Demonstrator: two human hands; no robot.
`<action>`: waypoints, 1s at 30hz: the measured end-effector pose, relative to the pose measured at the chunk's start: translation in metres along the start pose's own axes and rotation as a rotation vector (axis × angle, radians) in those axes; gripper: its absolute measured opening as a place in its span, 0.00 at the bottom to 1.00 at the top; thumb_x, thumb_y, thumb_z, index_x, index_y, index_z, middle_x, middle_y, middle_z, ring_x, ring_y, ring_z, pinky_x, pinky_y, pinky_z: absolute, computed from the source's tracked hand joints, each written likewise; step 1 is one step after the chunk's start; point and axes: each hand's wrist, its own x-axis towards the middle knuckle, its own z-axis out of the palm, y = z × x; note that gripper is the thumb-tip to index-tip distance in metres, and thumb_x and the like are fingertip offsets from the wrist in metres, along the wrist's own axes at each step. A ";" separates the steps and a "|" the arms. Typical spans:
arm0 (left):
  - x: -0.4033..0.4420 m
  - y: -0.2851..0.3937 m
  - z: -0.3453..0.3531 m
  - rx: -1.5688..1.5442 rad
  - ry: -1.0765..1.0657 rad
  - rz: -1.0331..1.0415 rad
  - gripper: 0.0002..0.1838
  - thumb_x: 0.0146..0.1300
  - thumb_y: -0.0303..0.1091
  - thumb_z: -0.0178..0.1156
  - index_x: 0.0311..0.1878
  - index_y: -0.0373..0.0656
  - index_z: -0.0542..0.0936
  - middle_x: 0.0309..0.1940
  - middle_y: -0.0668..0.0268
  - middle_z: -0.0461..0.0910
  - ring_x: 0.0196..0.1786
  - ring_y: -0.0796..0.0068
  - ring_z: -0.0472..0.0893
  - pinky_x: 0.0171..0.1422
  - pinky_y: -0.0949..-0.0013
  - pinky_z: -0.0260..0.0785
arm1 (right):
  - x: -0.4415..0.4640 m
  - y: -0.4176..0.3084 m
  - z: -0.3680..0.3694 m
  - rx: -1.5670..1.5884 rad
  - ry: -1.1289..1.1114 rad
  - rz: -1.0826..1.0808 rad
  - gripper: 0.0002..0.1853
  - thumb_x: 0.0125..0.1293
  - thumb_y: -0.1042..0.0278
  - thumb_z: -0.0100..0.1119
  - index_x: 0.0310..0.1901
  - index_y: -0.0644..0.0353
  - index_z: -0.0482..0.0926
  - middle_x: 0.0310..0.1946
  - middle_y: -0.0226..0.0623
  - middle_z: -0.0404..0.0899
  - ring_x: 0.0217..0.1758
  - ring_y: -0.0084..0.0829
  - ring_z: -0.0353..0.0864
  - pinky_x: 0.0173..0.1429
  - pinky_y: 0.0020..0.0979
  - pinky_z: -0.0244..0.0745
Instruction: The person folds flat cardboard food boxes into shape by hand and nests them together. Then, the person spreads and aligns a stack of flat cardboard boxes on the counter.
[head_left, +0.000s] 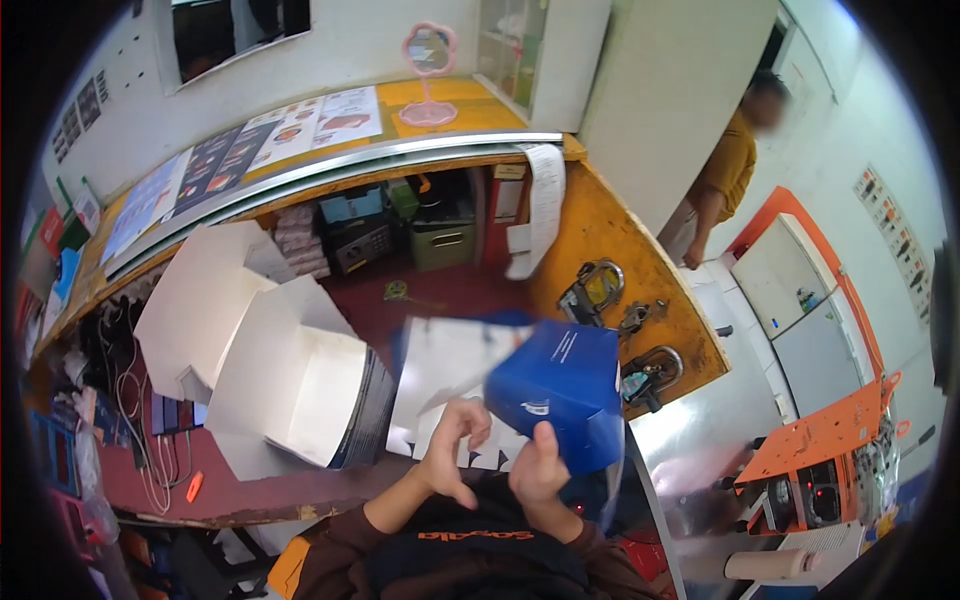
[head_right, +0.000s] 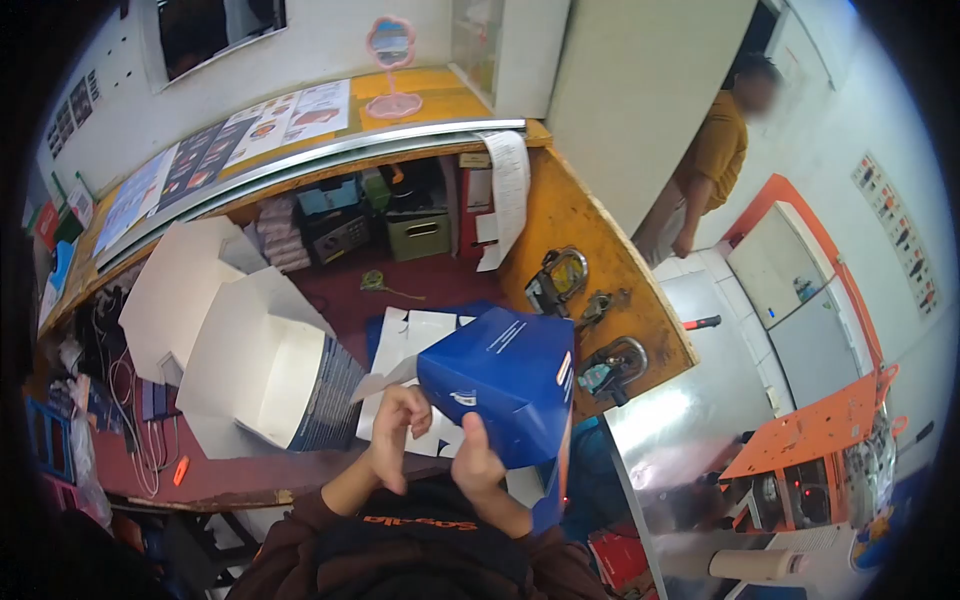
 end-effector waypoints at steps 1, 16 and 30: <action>0.004 -0.005 0.001 0.164 -0.109 0.216 0.16 0.54 0.34 0.59 0.35 0.45 0.60 0.27 0.72 0.58 0.27 0.86 0.57 0.27 0.80 0.53 | -0.002 0.001 0.003 -0.056 0.024 -0.029 0.20 0.57 0.78 0.52 0.52 0.66 0.65 0.48 0.38 0.69 0.51 0.31 0.68 0.57 0.32 0.61; 0.007 0.018 -0.029 0.012 0.546 0.107 0.08 0.61 0.31 0.53 0.42 0.41 0.72 0.31 0.65 0.76 0.26 0.77 0.73 0.25 0.76 0.64 | 0.075 -0.017 -0.061 0.484 -0.550 0.587 0.15 0.60 0.67 0.53 0.48 0.59 0.70 0.41 0.33 0.72 0.47 0.30 0.71 0.45 0.31 0.68; -0.013 0.005 -0.036 0.993 0.298 0.199 0.04 0.57 0.23 0.56 0.35 0.33 0.75 0.25 0.63 0.78 0.29 0.77 0.78 0.37 0.76 0.69 | 0.084 -0.017 -0.050 0.801 -0.505 0.955 0.14 0.57 0.75 0.56 0.46 0.63 0.71 0.37 0.33 0.76 0.39 0.25 0.76 0.46 0.27 0.69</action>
